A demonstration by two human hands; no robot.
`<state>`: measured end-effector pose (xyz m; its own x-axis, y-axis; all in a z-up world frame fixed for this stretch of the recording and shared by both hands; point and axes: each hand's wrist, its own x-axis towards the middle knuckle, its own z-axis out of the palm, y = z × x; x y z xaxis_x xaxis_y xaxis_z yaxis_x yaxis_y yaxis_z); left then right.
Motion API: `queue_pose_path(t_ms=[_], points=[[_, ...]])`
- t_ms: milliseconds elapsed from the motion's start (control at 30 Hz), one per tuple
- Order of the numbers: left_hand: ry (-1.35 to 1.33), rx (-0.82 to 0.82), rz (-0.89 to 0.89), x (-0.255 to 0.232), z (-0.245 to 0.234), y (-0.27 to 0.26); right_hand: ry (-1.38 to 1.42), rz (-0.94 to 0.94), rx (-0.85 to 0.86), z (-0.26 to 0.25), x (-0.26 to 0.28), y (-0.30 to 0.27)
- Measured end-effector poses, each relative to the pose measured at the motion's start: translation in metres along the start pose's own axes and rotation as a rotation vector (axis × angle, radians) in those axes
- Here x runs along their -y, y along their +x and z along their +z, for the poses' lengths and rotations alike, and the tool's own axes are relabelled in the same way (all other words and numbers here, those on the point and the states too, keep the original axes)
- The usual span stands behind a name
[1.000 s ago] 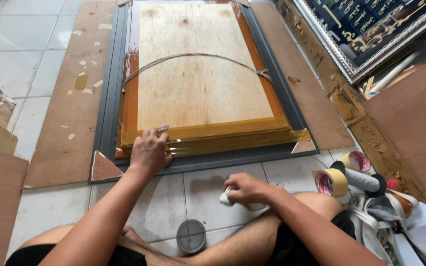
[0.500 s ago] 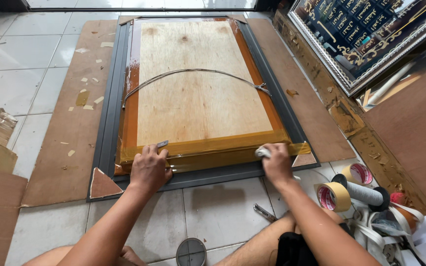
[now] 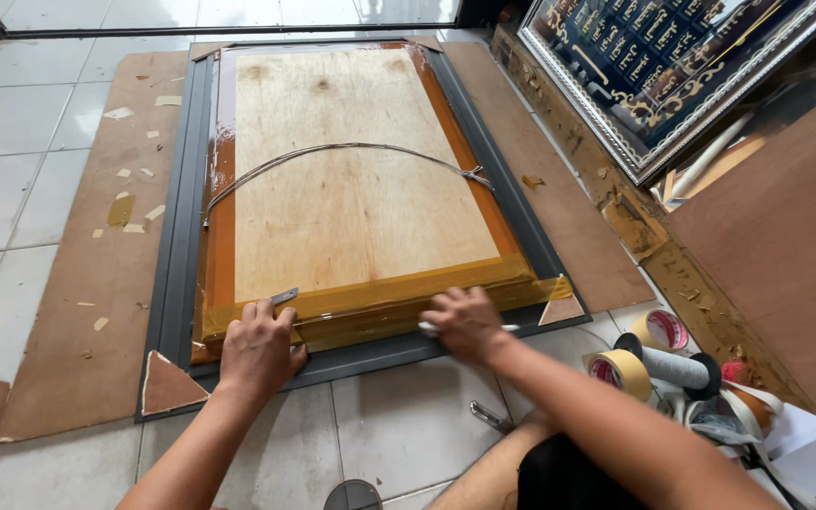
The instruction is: The person applies adhesive tape along the edges of a wooden backing board inside a frame, using a hand-held tool to cut and smooth the tape.
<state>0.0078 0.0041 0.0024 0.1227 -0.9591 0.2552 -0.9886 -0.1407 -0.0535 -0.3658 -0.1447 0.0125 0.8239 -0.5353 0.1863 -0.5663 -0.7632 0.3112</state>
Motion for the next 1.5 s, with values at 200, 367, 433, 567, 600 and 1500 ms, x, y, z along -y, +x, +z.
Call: queue_pose_path(t_ms=[200, 367, 433, 567, 600, 1500], points=[[0.000, -0.001, 0.003, -0.001, 0.001, 0.005, 0.033, 0.464, 0.225, 0.014, -0.099, -0.075], [-0.200, 0.088, -0.003, 0.004, -0.050, -0.002, 0.157, 0.812, 0.166, 0.059, -0.115, -0.107], [-0.335, 0.136, -0.006, -0.001, -0.108, -0.007, 0.158, 0.855, 0.129, 0.074, -0.119, -0.111], [-0.844, -0.009, -0.071, -0.017, -0.187, -0.002, 0.191, 0.905, 0.158, 0.088, -0.124, -0.116], [-0.966, -0.117, -0.068, -0.017, -0.199, -0.003, 0.202, 0.936, 0.155, 0.089, -0.119, -0.115], [-0.197, 0.222, -0.071, 0.017, -0.059, -0.001, 0.485, 1.044, -0.015, 0.000, -0.093, -0.101]])
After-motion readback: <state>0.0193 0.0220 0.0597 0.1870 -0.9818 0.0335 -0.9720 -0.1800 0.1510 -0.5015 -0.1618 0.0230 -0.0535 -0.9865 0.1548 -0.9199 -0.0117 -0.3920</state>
